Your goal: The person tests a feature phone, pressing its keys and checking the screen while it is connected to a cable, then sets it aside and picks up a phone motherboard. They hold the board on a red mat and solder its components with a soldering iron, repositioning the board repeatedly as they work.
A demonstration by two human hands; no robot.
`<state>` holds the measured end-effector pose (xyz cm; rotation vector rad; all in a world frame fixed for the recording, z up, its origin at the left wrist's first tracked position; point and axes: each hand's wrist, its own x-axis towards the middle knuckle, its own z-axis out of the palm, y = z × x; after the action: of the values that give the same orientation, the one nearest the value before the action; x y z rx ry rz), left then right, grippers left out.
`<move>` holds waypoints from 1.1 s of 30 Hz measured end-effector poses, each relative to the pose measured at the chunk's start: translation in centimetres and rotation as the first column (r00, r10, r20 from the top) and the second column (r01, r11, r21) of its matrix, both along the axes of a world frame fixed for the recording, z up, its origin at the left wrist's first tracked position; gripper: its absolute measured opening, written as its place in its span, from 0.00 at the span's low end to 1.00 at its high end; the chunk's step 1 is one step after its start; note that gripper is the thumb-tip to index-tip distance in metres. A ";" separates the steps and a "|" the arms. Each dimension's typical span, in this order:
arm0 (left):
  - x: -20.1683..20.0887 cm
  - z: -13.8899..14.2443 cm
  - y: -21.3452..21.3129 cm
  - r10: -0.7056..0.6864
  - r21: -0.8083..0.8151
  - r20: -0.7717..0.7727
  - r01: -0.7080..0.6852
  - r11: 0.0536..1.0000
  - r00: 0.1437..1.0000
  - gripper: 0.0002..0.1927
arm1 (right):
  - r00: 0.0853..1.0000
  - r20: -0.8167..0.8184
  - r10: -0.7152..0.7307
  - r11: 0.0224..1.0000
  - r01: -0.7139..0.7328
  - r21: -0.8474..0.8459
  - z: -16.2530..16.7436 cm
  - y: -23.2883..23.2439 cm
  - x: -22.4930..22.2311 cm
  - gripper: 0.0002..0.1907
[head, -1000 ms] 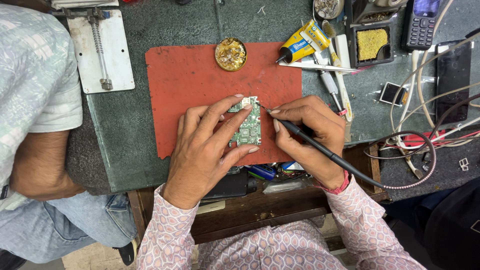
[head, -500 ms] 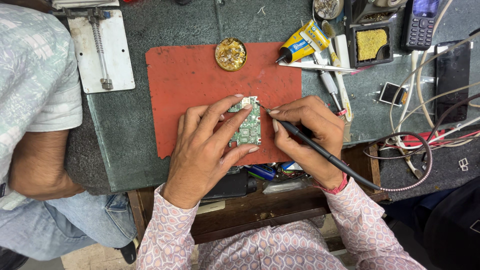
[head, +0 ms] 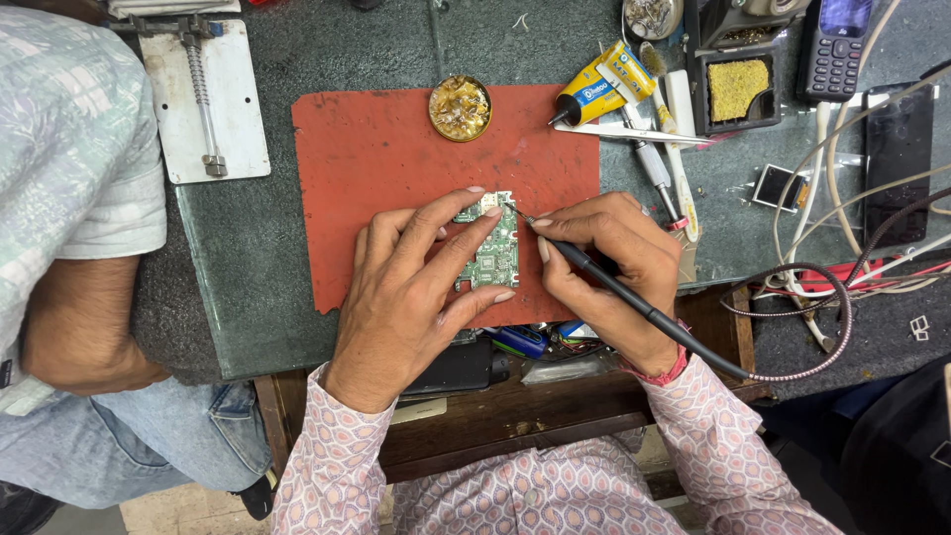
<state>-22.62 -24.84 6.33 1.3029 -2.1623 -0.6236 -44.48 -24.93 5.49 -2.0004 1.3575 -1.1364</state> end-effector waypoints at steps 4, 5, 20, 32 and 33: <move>-0.1 0.0 -0.1 -0.003 -0.013 0.004 0.003 1.000 1.000 0.35 | 1.000 0.017 -0.007 1.000 0.007 0.014 0.0 0.0 -0.1 0.09; -0.1 0.0 -0.1 -0.003 -0.008 0.003 0.003 1.000 1.000 0.35 | 1.000 0.016 -0.008 1.000 0.008 0.011 0.0 0.0 -0.1 0.09; -0.1 0.0 -0.1 -0.002 -0.007 0.000 0.002 1.000 1.000 0.35 | 1.000 0.015 -0.013 1.000 0.013 0.005 0.1 0.1 -0.2 0.10; 0.1 0.0 -0.2 -0.008 -0.007 -0.007 0.008 1.000 1.000 0.35 | 1.000 -0.004 0.000 1.000 0.000 0.008 0.2 0.0 0.1 0.10; 0.1 0.0 -0.2 -0.008 -0.009 -0.006 0.008 1.000 1.000 0.35 | 1.000 -0.005 0.003 1.000 -0.003 0.008 0.2 0.0 0.1 0.10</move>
<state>-22.52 -25.03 6.34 1.2872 -2.1644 -0.6196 -44.33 -24.94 5.67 -2.0005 1.3592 -1.1234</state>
